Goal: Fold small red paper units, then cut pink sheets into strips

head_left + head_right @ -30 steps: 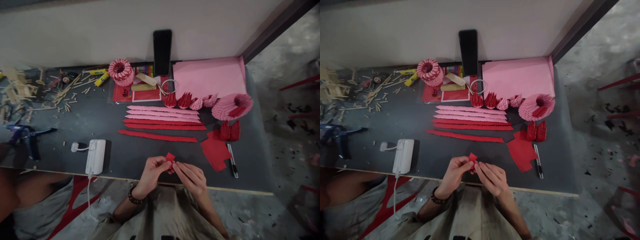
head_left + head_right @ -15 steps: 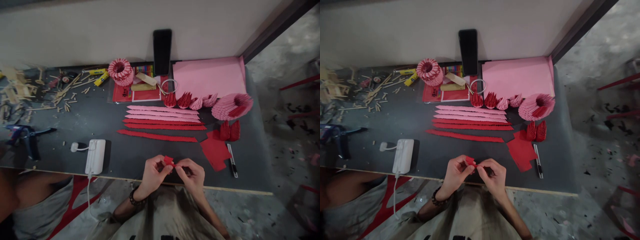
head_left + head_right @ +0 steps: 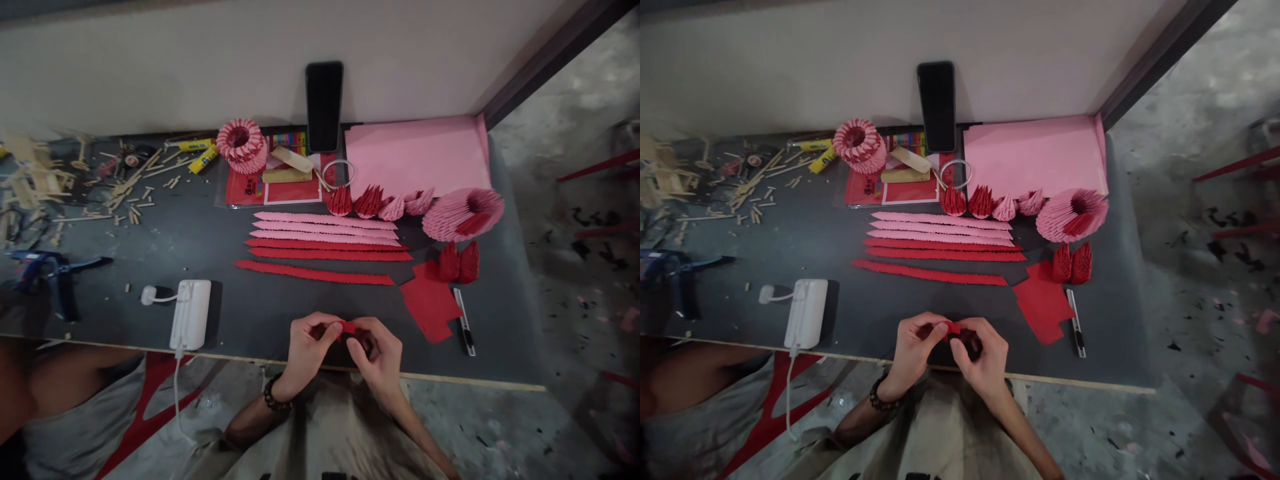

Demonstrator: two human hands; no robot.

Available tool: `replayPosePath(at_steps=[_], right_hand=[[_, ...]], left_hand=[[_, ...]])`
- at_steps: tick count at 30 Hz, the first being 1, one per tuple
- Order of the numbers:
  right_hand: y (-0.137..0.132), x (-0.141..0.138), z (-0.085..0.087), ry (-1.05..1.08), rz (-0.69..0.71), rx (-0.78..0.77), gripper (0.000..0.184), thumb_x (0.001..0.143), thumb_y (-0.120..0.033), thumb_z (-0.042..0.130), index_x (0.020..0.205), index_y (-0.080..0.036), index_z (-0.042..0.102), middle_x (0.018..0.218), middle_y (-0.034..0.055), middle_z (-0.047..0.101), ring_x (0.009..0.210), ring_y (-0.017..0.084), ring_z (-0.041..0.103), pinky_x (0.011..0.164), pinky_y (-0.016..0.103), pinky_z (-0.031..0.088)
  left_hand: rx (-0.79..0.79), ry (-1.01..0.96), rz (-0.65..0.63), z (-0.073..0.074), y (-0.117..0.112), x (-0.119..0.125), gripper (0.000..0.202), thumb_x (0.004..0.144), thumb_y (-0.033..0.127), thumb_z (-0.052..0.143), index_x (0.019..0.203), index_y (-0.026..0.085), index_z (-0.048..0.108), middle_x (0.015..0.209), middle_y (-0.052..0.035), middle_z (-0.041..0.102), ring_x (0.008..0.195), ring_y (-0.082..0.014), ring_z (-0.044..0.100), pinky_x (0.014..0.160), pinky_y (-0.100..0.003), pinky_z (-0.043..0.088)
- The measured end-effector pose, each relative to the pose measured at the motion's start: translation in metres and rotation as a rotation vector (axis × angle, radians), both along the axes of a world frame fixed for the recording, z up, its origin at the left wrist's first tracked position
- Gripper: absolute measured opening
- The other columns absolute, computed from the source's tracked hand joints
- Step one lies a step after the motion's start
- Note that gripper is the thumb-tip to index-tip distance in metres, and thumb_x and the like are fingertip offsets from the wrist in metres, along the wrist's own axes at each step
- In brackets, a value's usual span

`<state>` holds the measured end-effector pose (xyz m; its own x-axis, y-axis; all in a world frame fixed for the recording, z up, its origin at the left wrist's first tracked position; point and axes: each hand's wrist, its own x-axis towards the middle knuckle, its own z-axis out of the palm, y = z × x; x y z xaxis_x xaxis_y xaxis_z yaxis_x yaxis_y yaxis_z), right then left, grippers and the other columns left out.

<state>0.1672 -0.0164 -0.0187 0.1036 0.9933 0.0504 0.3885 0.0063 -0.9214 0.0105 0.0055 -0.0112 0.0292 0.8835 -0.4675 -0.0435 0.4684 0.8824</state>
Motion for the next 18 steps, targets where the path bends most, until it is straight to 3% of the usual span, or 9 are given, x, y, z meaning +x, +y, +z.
replayPosePath(at_steps=[5,10,14,18], right_hand=[[-0.003,0.001,-0.004,-0.097,-0.142,0.196,0.01,0.092,-0.018,0.075,0.098,-0.025,0.079,0.087,0.0008,0.08,0.063,0.012,0.071,0.048,0.022,0.055],[-0.011,0.009,-0.018,-0.365,-0.025,0.535,0.04,0.089,-0.007,0.076,0.121,-0.031,0.08,0.102,0.0007,0.086,0.083,0.018,0.082,0.077,0.029,0.071],[-0.016,0.02,-0.02,-0.495,0.115,0.584,0.05,0.092,-0.005,0.07,0.136,-0.027,0.074,0.117,0.0049,0.084,0.095,0.02,0.083,0.088,0.032,0.071],[-0.018,0.026,-0.019,-0.4,0.145,0.556,0.041,0.093,-0.008,0.071,0.128,-0.027,0.079,0.115,0.0031,0.085,0.097,0.021,0.083,0.089,0.031,0.072]], left_hand=[[-0.014,0.019,-0.026,0.003,0.0,0.003,0.031,0.089,0.046,0.082,0.088,0.015,0.084,0.075,-0.0055,0.08,0.066,-0.0155,0.068,0.068,-0.027,0.056],[-0.006,-0.027,-0.022,0.005,0.001,0.004,0.036,0.086,0.051,0.084,0.086,0.015,0.084,0.075,-0.0077,0.08,0.066,-0.0166,0.07,0.069,-0.029,0.059],[-0.024,-0.046,-0.063,0.005,0.001,0.0,0.035,0.086,0.05,0.084,0.088,0.015,0.085,0.079,-0.0086,0.082,0.068,-0.0178,0.072,0.071,-0.029,0.061],[-0.018,-0.09,-0.081,0.004,0.0,-0.001,0.036,0.085,0.049,0.085,0.089,0.014,0.085,0.081,-0.0104,0.083,0.067,-0.0168,0.072,0.069,-0.029,0.061]])
